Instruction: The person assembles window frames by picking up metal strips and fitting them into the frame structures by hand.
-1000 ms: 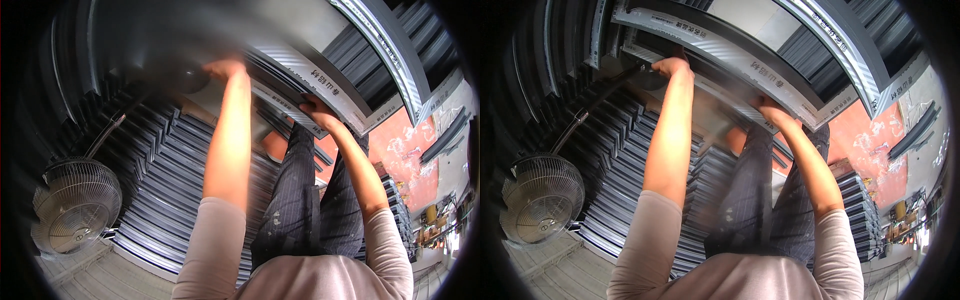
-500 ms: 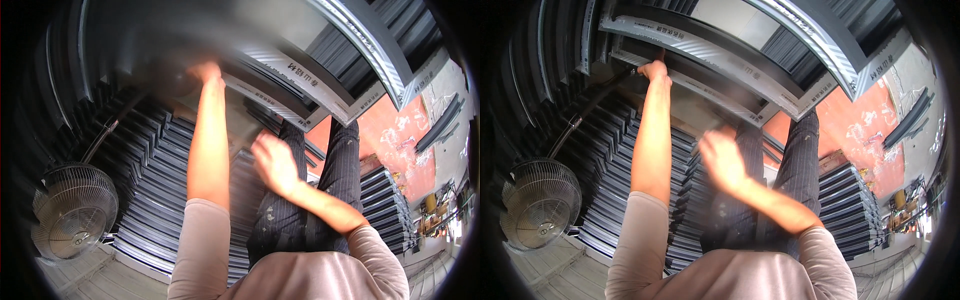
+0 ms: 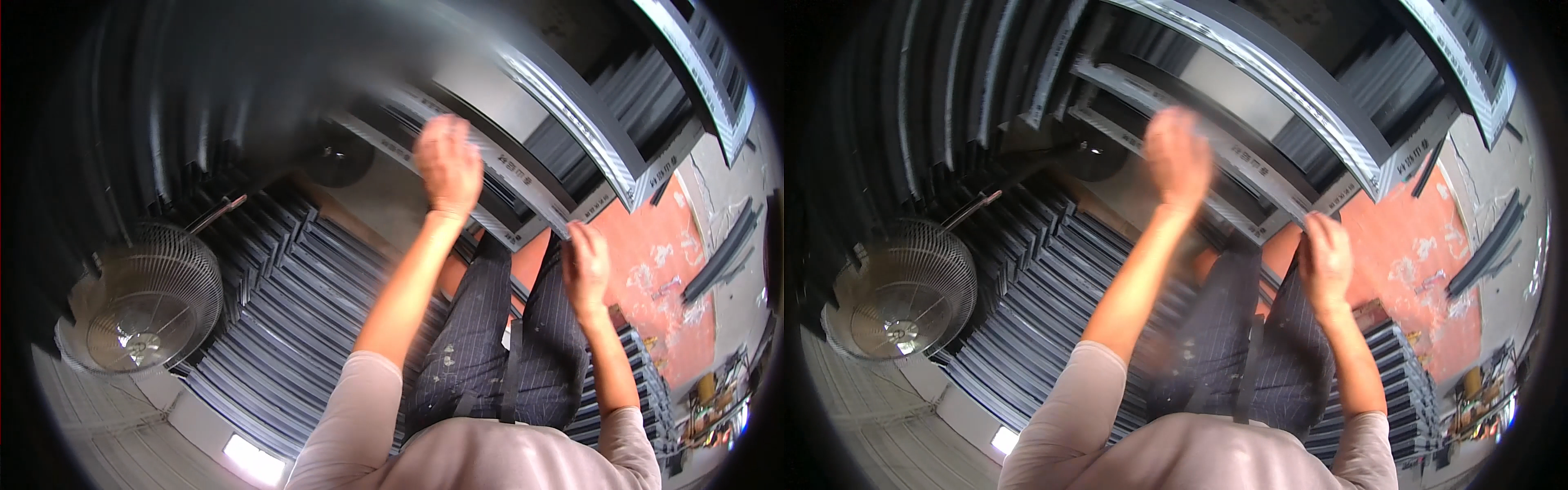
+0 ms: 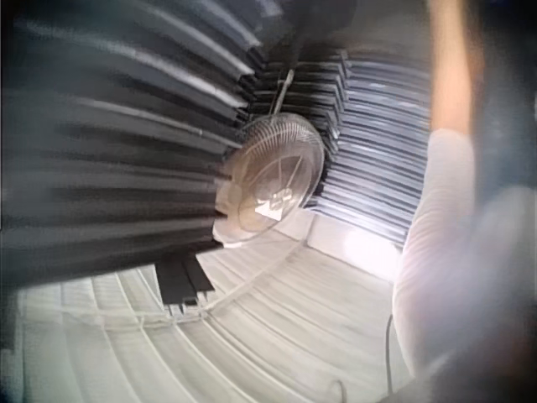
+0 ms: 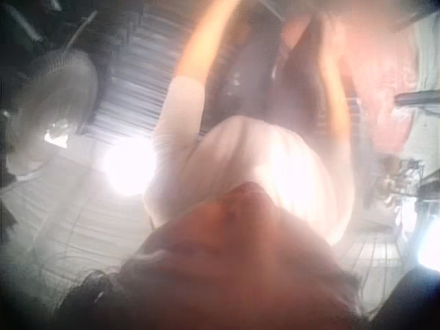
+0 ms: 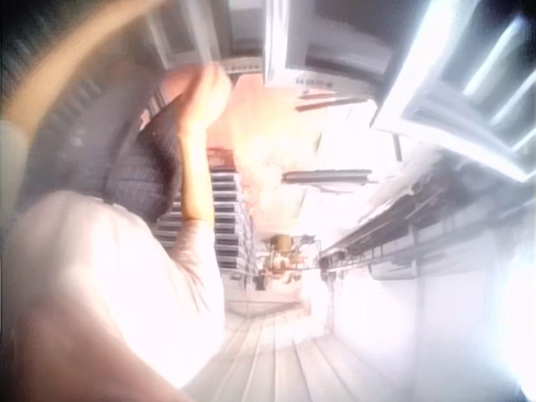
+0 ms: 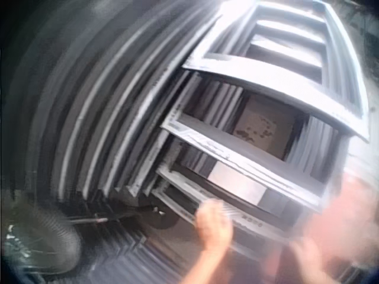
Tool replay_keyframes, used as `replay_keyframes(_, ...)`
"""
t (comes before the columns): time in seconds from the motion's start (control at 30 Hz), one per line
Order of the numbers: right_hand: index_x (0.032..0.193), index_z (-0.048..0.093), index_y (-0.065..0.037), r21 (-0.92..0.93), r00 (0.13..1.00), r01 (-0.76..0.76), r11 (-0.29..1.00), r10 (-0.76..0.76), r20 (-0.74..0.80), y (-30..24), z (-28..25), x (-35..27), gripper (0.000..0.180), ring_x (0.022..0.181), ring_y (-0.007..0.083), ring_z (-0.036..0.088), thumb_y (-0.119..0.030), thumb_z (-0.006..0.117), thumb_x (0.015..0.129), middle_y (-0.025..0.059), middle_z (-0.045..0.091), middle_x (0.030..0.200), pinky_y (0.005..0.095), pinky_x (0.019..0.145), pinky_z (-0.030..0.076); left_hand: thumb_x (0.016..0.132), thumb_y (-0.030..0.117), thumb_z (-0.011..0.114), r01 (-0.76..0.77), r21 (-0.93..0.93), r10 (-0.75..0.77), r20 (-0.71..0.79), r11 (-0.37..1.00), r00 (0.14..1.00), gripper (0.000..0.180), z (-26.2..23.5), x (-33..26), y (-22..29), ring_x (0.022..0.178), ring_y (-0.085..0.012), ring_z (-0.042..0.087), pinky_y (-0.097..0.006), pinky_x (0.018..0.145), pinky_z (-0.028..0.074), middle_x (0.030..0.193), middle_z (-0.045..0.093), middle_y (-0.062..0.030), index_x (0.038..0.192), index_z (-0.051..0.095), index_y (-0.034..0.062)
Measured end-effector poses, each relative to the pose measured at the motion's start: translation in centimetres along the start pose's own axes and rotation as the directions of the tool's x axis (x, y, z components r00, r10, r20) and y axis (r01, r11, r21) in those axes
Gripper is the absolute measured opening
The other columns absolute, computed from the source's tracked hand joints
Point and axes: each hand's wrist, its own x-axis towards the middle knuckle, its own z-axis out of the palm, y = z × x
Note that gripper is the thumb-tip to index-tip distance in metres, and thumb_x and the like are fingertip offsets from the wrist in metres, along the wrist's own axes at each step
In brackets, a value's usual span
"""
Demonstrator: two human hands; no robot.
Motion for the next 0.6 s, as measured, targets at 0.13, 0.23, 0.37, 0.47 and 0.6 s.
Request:
replay_keyframes(0.13,0.124,0.057,-0.002,-0.222,0.982,0.091,0.971,-0.125,-0.143,-0.4,-3.6,6.5,0.05,0.115,0.0341,0.054,-0.007,0.072,0.077,0.0157,0.056,0.126,0.0414,0.099,0.043,0.085,0.026,0.058,-0.149,-0.014,0.149,0.175,0.989,0.973,0.028,2.1,2.5,2.7,0.118,-0.0282,0.051,-0.05,0.113,0.025,0.112,0.061,-0.0127,0.099,0.067,0.0037)
replay_keyframes(0.23,0.138,0.046,-0.005,-0.338,0.994,0.036,0.94,-0.069,-0.087,-0.4,-3.5,11.6,0.084,0.124,0.0359,0.047,-0.021,0.084,0.065,0.0181,0.047,0.137,0.0419,0.104,0.039,0.087,0.033,0.057,-0.168,0.067,0.136,0.335,0.984,0.932,0.031,3.9,4.5,2.4,0.104,-0.0253,0.058,-0.049,0.113,0.022,0.084,0.068,-0.0077,0.077,0.072,0.0079)
replay_keyframes(0.37,0.142,0.036,-0.007,-0.358,0.999,-0.042,0.933,0.044,-0.003,0.7,-2.5,16.8,0.102,0.096,0.0345,0.058,-0.02,0.088,0.055,0.0172,0.057,0.106,0.0427,0.086,0.047,0.086,0.031,0.055,-0.241,0.067,0.218,0.246,0.968,0.944,0.034,5.7,5.2,2.7,0.08,-0.0239,0.062,-0.043,0.1,0.034,0.069,0.068,-0.0065,0.065,0.071,0.011)
replay_keyframes(0.47,0.137,0.041,-0.007,-0.373,0.999,-0.017,0.928,0.002,-0.04,0.8,-1.7,17.2,0.092,0.089,0.0342,0.06,-0.013,0.084,0.055,0.0159,0.057,0.095,0.0429,0.081,0.049,0.082,0.027,0.061,-0.239,0.026,0.225,0.261,0.971,0.939,0.03,5.1,5.2,2.5,0.076,-0.0267,0.061,-0.044,0.08,0.042,0.064,0.064,-0.0065,0.058,0.065,0.0093)
replay_keyframes(0.6,0.132,0.044,-0.006,-0.321,0.999,-0.032,0.947,0.019,-0.045,0.2,-1.1,16.7,0.086,0.09,0.0357,0.06,-0.006,0.079,0.054,0.0171,0.058,0.096,0.0435,0.082,0.049,0.073,0.018,0.063,-0.322,-0.041,0.324,0.075,0.946,0.943,0.022,4.6,4.5,1.6,0.065,-0.0265,0.058,-0.043,0.071,0.042,0.058,0.061,-0.006,0.053,0.061,0.0103)
